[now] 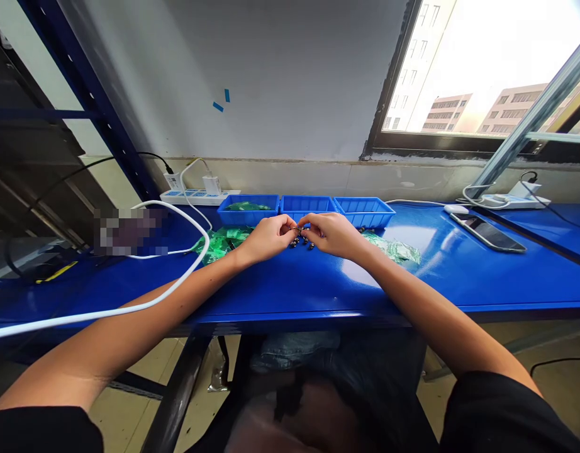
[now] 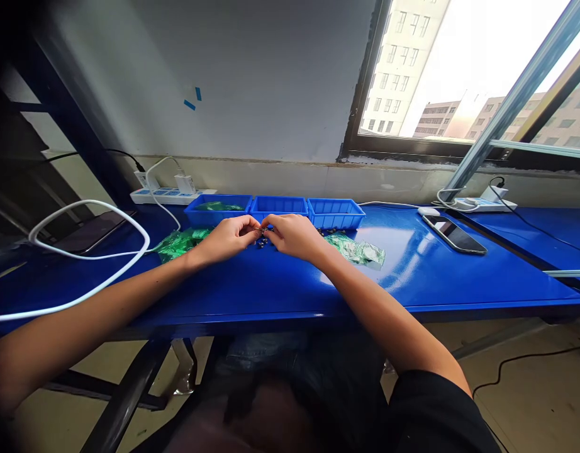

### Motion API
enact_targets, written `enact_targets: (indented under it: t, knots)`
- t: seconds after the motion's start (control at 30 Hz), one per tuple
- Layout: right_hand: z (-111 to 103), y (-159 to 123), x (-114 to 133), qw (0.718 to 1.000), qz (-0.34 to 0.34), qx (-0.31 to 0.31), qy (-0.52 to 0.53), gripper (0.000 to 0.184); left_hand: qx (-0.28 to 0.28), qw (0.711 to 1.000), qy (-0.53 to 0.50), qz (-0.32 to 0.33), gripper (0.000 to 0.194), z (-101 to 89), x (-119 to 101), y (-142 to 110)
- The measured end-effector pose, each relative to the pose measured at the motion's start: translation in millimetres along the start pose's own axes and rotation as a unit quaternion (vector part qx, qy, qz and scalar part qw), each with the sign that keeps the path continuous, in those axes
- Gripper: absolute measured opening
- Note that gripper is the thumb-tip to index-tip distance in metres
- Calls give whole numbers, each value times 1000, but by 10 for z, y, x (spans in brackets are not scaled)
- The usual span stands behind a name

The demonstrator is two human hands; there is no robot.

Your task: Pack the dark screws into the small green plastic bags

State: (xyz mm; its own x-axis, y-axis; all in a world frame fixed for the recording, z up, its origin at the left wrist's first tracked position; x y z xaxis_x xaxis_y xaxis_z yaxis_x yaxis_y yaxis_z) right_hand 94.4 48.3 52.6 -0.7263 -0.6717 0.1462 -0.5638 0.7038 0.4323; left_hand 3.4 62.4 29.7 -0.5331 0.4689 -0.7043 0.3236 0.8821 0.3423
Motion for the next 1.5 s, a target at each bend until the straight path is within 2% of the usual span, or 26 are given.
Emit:
enact_targets:
  t: [0.23,0.57,0.77,1.27,1.4,1.5]
  knots:
    - [-30,-4,0,1000,-8,-19,9,17,20,998,-59,-12,21,24,10,11]
    - [-29,-9,-1,999,-10,-28,19,13,11,999,-46,-5,26,1,-10,1]
    - [-42,-9,-10,999,-1,-37,19,10,14,999,-50,-11,21,1,-24,1]
    - [23,11,-55,999,39,13,-4,8,21,999,-27,11,17,33,-48,-16]
    - [20,8,-69,999,43,10,-3,13,18,999,-15,24,14,30,-73,-27]
    - [23,9,-59,999,36,8,7,8,23,999,-5,33,15,39,-99,-37]
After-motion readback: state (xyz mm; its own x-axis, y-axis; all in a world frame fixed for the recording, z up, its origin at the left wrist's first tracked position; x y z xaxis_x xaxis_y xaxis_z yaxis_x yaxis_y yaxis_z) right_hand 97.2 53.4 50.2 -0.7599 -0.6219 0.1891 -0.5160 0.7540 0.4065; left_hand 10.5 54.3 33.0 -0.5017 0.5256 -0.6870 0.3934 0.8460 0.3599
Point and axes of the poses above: each hand's wrist, its own y-axis towards the middle knuckle, its own z-axis out of the palm, x = y × z, the point moved 9 cm from there along y, towards the middle knuckle, and after that the axes turned 1 degree about z, right-handed, at the moved point
